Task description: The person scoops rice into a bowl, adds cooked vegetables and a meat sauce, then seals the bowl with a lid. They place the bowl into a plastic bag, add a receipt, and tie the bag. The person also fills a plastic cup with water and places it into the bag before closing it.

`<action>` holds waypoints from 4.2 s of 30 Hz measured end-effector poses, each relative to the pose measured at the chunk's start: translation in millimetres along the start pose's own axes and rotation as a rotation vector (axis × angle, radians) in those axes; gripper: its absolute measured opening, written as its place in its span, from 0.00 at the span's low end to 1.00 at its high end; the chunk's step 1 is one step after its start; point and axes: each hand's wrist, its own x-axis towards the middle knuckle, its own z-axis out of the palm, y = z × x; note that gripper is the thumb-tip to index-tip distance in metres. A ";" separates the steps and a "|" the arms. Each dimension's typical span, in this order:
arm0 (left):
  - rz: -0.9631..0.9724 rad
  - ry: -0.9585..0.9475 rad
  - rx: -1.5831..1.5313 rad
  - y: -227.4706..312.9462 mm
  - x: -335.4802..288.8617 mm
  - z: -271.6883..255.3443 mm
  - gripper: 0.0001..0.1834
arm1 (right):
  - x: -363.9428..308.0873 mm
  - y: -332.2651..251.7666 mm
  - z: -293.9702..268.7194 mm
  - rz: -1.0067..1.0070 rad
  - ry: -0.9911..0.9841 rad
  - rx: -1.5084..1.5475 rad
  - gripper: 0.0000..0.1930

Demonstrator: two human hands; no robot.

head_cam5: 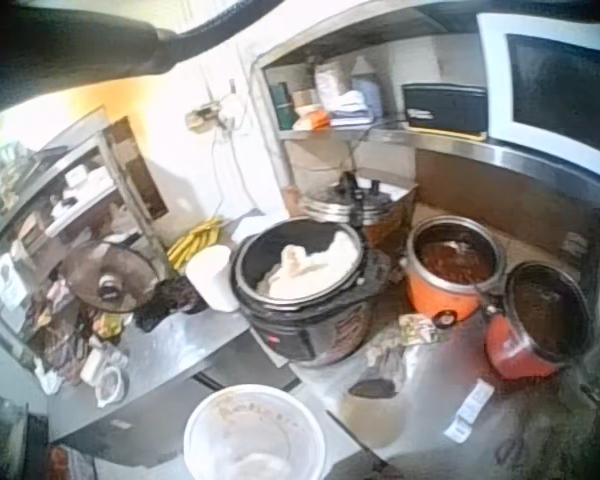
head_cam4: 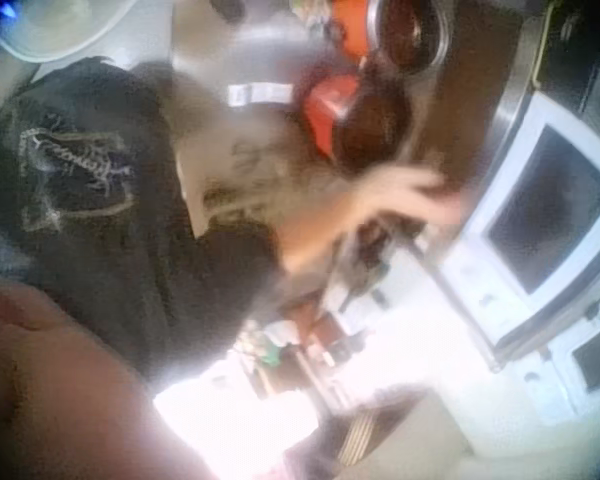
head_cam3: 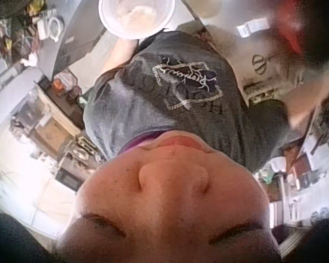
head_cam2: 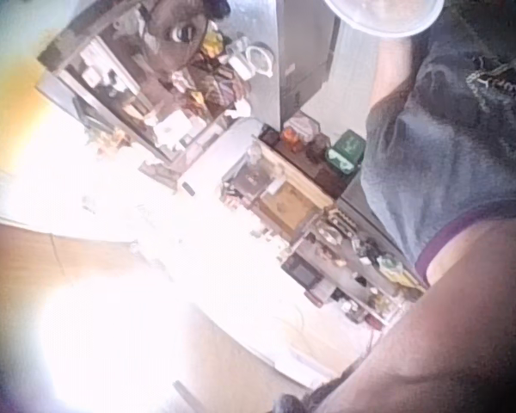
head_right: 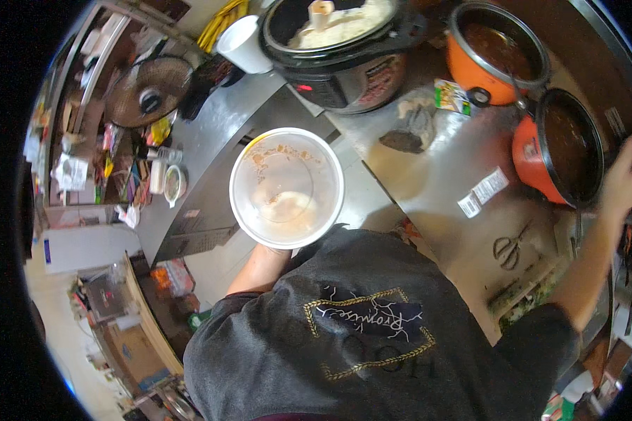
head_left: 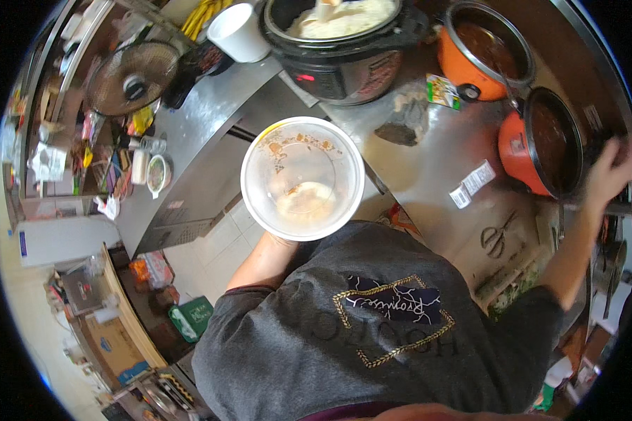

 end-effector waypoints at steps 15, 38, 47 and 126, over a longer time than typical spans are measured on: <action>0.399 -0.011 -0.101 144.7 -212.5 -104.0 0.28 | -330.3 -210.6 185.4 1.325 -0.350 0.270 0.27; 1.390 0.714 -0.058 388.0 -553.9 -255.4 0.28 | -374.8 -1262.8 15.4 -1.189 -0.775 1.267 0.30; 1.289 0.744 -0.029 540.7 -588.0 -287.2 0.28 | -422.2 -1383.6 53.8 -1.267 -1.300 0.908 0.41; 0.590 1.044 0.077 821.6 -538.0 -389.0 0.29 | -388.4 -1457.1 -10.6 -0.362 -1.241 1.437 0.27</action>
